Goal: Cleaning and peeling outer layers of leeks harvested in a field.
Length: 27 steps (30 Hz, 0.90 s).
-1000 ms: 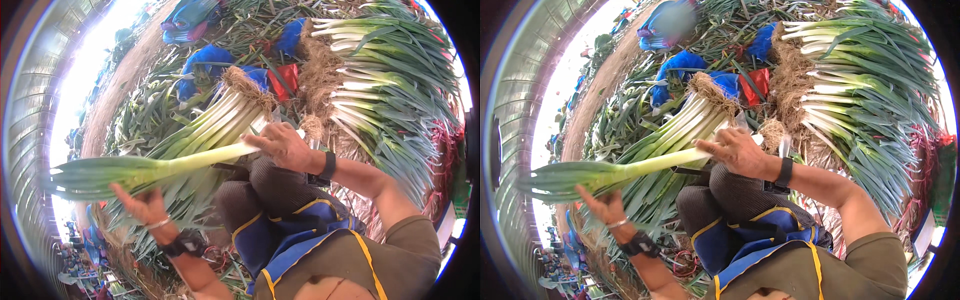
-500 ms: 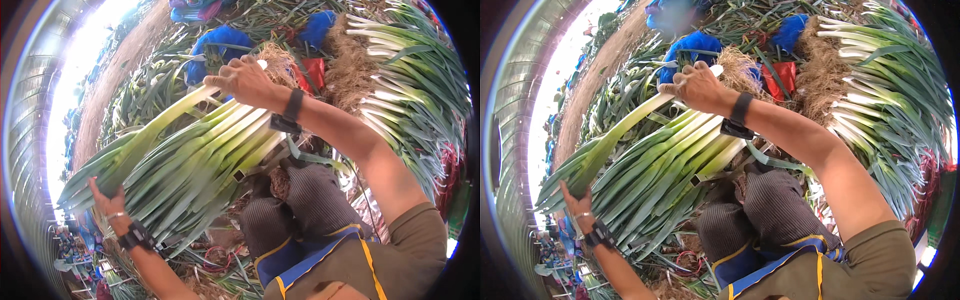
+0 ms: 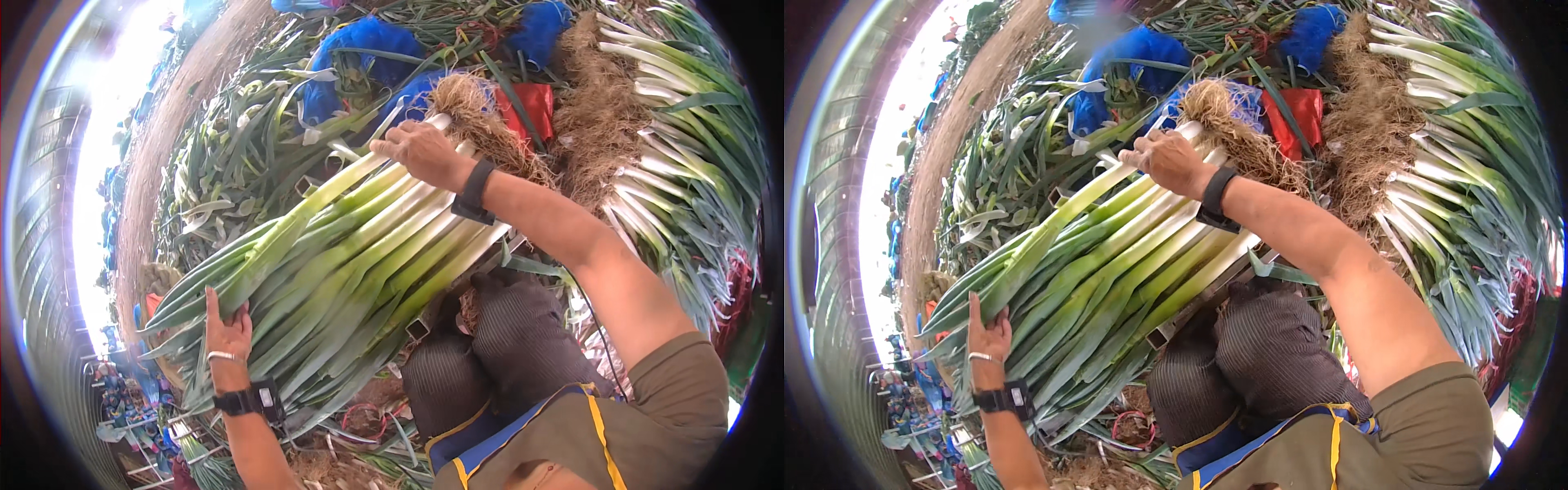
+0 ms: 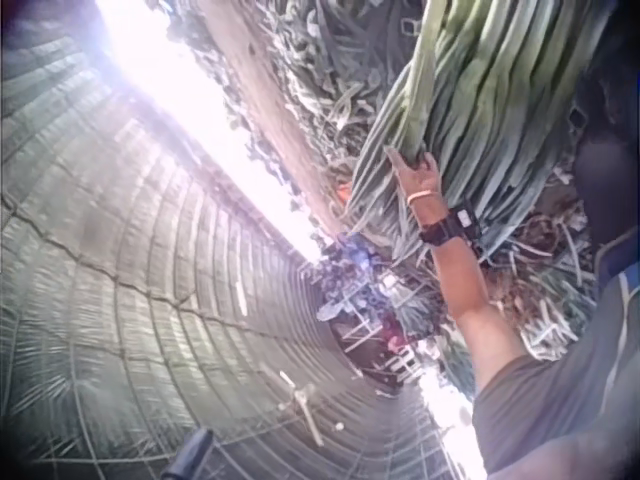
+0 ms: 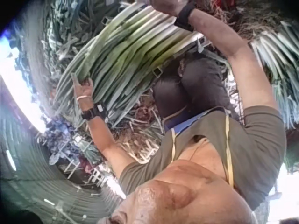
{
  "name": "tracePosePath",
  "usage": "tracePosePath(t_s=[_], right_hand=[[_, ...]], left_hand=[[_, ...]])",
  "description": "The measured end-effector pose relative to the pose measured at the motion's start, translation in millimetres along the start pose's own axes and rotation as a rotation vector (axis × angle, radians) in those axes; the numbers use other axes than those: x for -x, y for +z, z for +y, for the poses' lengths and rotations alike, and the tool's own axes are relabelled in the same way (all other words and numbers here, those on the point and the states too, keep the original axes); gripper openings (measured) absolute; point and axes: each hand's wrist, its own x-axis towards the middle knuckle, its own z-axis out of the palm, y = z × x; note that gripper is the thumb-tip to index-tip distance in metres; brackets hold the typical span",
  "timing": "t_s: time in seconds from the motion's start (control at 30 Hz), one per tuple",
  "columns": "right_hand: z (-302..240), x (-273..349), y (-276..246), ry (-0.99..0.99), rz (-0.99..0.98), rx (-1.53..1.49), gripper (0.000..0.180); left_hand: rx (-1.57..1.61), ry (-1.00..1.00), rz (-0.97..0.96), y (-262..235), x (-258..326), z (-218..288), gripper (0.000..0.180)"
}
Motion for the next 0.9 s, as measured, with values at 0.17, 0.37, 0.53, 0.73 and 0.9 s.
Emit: tracePosePath(t_s=[0.17,0.37,0.53,0.73,0.9], right_hand=[[-10.1,4.5,2.7,0.035,-0.020,0.014,0.029],[-5.8,9.1,7.7,0.041,0.021,0.001,0.028],[-4.3,7.9,2.9,0.074,-0.045,-0.074,0.031],[0.2,12.6,19.6,0.020,-0.080,-0.001,0.024],[4.3,18.6,18.9,0.037,-0.068,-0.106,0.021]], left_hand=[[-0.428,-0.200,-0.430,-17.7,40.4,13.4,0.039],[-0.932,0.743,-0.617,67.1,69.4,10.6,0.031],[-1.532,1.177,-0.618,118.8,2.6,13.6,0.046],[-1.859,0.785,-0.685,127.6,-31.0,-6.4,0.052],[-1.914,0.796,-0.683,133.3,-35.2,-15.5,0.050]])
